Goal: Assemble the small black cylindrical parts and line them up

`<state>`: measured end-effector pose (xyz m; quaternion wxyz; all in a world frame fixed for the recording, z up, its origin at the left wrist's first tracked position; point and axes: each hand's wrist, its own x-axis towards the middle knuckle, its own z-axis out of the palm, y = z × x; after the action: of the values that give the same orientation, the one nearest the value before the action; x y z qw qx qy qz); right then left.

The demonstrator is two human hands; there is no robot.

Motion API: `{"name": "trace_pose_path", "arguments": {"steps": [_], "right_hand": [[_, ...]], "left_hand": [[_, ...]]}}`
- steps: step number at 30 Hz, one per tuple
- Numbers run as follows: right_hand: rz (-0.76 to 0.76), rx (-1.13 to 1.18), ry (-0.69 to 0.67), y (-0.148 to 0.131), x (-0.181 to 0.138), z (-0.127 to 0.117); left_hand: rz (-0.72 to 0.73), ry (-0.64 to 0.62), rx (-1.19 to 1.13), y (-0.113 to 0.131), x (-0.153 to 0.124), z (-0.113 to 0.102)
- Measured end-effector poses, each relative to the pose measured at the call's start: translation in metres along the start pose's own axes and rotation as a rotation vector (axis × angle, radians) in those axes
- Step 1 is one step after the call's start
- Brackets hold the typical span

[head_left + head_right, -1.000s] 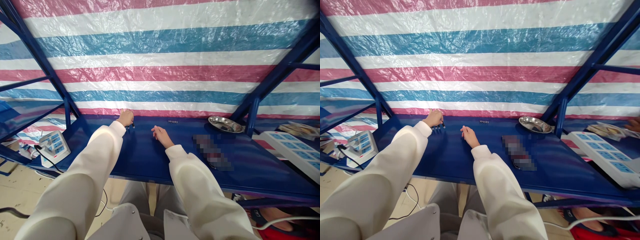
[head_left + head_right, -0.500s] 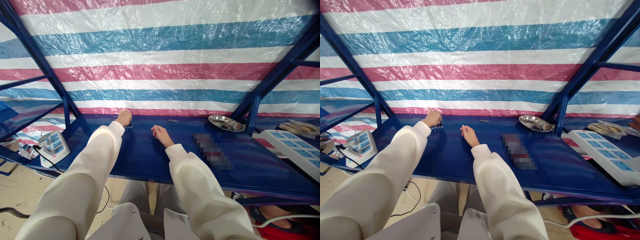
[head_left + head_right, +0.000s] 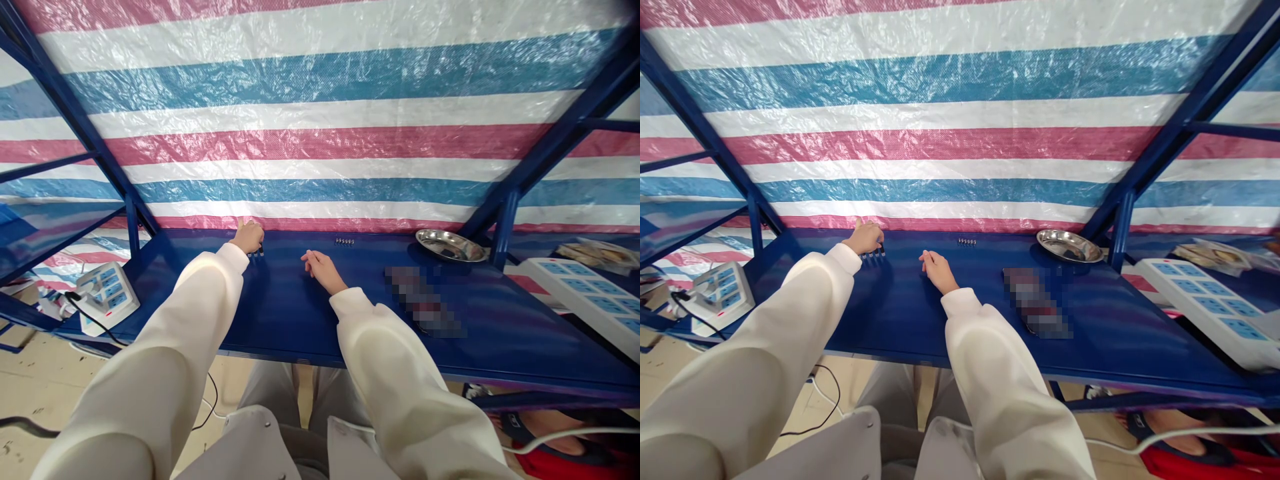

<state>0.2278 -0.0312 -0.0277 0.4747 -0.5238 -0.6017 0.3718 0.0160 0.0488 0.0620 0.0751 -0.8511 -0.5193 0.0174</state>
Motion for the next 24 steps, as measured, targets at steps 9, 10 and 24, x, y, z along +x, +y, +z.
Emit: {"name": "trace_pose_path", "arguments": {"steps": [9, 10, 24], "right_hand": [[0.002, -0.028, -0.001, 0.000, 0.001, -0.001], [0.000, -0.038, -0.002, 0.000, 0.001, -0.001], [-0.118, -0.559, 0.067, 0.005, -0.001, -0.007]], "left_hand": [[-0.006, -0.008, 0.006, 0.001, -0.004, -0.005], [-0.009, -0.002, 0.003, 0.002, -0.006, -0.009], [-0.128, 0.427, -0.819, 0.099, -0.038, 0.037]]}}
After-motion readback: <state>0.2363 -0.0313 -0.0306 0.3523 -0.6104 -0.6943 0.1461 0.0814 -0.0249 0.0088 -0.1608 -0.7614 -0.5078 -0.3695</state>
